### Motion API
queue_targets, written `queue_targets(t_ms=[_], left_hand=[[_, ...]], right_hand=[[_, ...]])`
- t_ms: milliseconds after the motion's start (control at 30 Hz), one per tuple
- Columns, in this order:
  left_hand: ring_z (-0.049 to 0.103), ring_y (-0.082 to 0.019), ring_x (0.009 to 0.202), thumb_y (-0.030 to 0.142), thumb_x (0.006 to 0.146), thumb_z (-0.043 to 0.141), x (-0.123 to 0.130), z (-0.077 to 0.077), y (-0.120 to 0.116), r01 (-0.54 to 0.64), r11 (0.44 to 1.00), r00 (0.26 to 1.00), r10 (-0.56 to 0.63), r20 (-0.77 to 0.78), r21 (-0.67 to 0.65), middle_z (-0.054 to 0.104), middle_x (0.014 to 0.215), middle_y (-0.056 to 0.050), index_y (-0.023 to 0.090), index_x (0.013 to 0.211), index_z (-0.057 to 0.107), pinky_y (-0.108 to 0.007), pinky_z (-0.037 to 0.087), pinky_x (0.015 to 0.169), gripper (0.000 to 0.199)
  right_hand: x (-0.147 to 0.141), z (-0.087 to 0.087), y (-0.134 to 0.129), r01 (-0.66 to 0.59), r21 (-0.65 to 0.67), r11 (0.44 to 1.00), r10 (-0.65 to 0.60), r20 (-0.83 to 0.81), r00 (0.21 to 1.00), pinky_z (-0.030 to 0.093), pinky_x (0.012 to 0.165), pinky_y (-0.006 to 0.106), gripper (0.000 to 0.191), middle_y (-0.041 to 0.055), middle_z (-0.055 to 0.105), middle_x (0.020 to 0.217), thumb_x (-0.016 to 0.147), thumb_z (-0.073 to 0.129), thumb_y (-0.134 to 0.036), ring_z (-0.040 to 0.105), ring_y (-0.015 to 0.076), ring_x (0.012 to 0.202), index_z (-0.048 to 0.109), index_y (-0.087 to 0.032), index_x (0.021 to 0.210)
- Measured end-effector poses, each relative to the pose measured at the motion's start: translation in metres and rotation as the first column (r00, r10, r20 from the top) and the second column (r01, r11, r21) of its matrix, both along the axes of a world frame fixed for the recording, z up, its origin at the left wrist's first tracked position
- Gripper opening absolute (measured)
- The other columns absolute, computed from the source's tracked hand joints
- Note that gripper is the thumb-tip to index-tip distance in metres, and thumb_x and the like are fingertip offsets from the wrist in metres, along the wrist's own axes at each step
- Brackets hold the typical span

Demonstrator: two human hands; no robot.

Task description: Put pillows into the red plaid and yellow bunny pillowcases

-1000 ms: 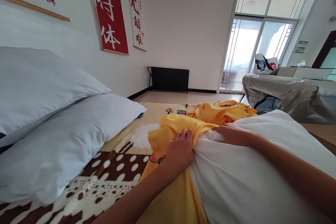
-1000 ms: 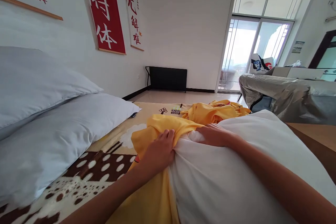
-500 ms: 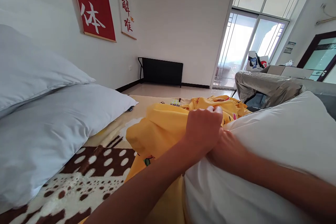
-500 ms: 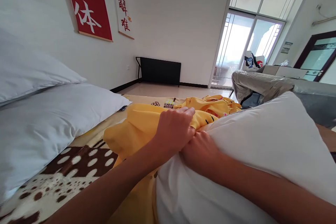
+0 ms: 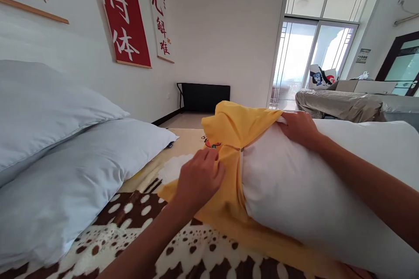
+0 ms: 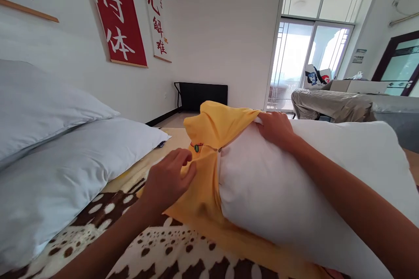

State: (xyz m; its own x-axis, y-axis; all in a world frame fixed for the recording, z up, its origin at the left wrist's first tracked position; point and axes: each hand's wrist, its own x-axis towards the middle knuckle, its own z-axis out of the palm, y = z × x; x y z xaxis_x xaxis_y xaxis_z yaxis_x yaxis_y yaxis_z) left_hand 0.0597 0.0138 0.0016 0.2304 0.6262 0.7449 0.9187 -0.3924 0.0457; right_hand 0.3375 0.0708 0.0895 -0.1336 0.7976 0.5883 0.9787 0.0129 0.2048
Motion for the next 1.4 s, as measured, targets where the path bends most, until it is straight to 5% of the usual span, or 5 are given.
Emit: queue_targets(t_ms=[333,633,867,1033,1400], left_hand=[[0.048,-0.034,0.120,0.058,0.072,0.051,-0.108,-0.050,0.096,0.181,0.869,0.691,0.220,0.689,-0.460,0.050,0.126,-0.019,0.014,0.112,0.045,-0.044,0.037,0.101,0.060],[0.064,-0.024,0.076,0.055,0.071,0.059,-0.089,-0.072,0.108,0.724,0.404,0.556,0.138,0.820,-0.559,0.070,0.078,-0.006,0.016,0.082,0.066,-0.030,0.050,0.068,0.041],[0.059,-0.023,0.062,0.026,0.049,0.065,-0.091,-0.132,0.132,0.681,0.395,0.557,0.267,0.786,-0.617,0.063,0.055,-0.002,0.015,0.058,0.057,-0.028,0.043,0.054,0.016],[0.056,-0.017,0.059,0.045,0.059,0.065,-0.127,-0.125,0.133,0.699,0.413,0.495,0.311,0.812,-0.584,0.062,0.060,-0.001,0.016,0.068,0.059,-0.026,0.042,0.054,0.031],[0.054,-0.014,0.062,0.029,0.057,0.063,-0.189,-0.134,0.115,0.704,0.395,0.491,0.329,0.806,-0.590,0.061,0.067,0.001,0.017,0.072,0.062,-0.024,0.041,0.056,0.020]], right_hand=[[0.028,0.013,0.024,-0.149,0.089,0.985,0.161,-0.139,0.977,0.038,0.069,0.031,0.037,0.0086,0.073,0.095,0.089,0.044,-0.034,0.064,0.0263,0.086,0.067,-0.022,0.116],[0.038,0.008,0.049,-0.073,-0.142,0.987,0.069,-0.026,0.997,0.042,0.081,0.035,0.039,0.0099,0.069,0.106,0.093,0.042,-0.041,0.062,0.0260,0.097,0.066,-0.020,0.115],[-0.080,-0.021,0.032,-0.301,-0.255,0.919,0.325,0.056,0.944,0.038,0.095,0.041,0.034,0.0101,0.062,0.120,0.092,0.051,-0.036,0.058,0.0248,0.106,0.064,-0.020,0.118],[-0.166,-0.051,-0.006,-0.631,-0.130,0.765,0.571,-0.316,0.758,0.040,0.093,0.034,0.032,0.0053,0.067,0.112,0.092,0.052,-0.040,0.059,0.0199,0.105,0.064,-0.023,0.115],[-0.130,-0.123,-0.008,-0.184,-0.286,0.940,0.019,-0.498,0.867,0.040,0.065,0.031,0.032,0.0053,0.069,0.086,0.093,0.039,-0.043,0.064,0.0220,0.076,0.065,-0.024,0.087]])
